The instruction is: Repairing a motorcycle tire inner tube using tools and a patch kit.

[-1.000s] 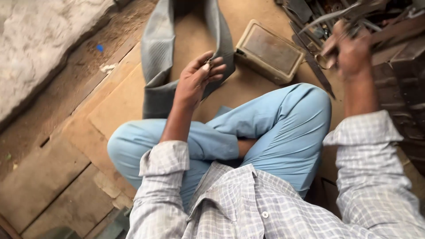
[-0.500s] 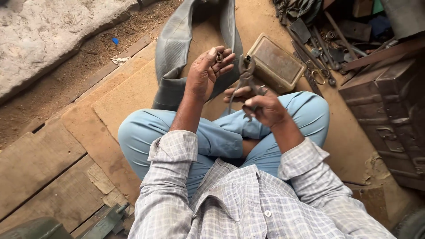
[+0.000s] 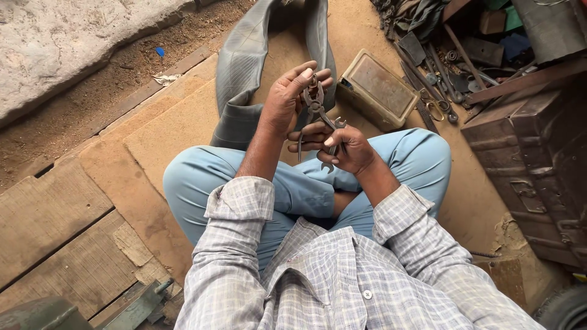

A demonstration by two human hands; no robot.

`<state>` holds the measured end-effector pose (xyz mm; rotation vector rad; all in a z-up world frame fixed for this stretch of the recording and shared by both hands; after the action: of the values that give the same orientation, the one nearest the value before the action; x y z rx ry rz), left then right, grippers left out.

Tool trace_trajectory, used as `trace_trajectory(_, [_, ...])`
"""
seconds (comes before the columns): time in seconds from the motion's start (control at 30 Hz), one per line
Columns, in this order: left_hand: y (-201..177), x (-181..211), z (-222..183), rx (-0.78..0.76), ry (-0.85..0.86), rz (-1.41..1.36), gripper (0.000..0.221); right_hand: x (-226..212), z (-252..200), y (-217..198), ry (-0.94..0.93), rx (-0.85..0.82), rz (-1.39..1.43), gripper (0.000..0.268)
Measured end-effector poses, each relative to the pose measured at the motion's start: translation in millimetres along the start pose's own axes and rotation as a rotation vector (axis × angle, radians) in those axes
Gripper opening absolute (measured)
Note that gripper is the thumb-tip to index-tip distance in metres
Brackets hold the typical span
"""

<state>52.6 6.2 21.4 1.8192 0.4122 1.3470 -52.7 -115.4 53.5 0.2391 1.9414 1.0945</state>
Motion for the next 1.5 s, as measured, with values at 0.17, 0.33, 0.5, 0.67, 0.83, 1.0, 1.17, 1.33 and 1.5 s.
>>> trace_trajectory(0.17, [5, 5, -3, -0.022, -0.040, 0.057, 0.065, -5, 1, -5, -0.006, 0.009, -0.037, 0.054])
trace_trajectory(0.33, [5, 3, -4, -0.047, -0.052, 0.009, 0.081, -9, 1, -6, 0.007, 0.005, -0.075, 0.053])
trace_trajectory(0.5, [14, 10, -10, -0.035, -0.077, -0.019, 0.088, -5, 5, -9, 0.006, 0.004, -0.065, 0.055])
trace_trajectory(0.67, [13, 7, -9, -0.038, -0.087, -0.074, 0.090, 0, 7, -15, -0.021, 0.038, -0.049, 0.053])
trace_trajectory(0.83, [9, 4, -8, -0.068, -0.064, -0.043, 0.089, 11, 7, -46, -0.052, 0.071, 0.003, 0.029])
trace_trajectory(1.0, [25, -3, -17, -0.269, -0.226, 0.078, 0.074, 2, 4, -38, -0.102, 0.057, -0.007, 0.022])
trace_trajectory(1.17, [44, -19, -33, -0.518, -0.382, 0.171, 0.057, 6, 2, -46, -0.100, 0.123, 0.026, 0.032])
trace_trajectory(1.33, [43, -22, -37, -0.475, -0.405, 0.111, 0.054, 14, 7, -56, -0.148, -0.103, 0.176, 0.021])
trace_trajectory(1.5, [40, -18, -36, -0.405, -0.397, 0.080, 0.058, -13, 7, -21, -0.108, -0.088, 0.164, 0.023])
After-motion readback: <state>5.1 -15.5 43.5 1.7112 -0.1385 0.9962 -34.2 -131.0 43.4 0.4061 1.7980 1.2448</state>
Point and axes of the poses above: each hand's wrist, its own z-axis towards the middle knuckle, its own y-axis out of the palm, x = y × z, the point moved 5 cm from there along z, towards the middle knuckle, and after that the axes turned 1 degree about z, right-handed, at the moved point
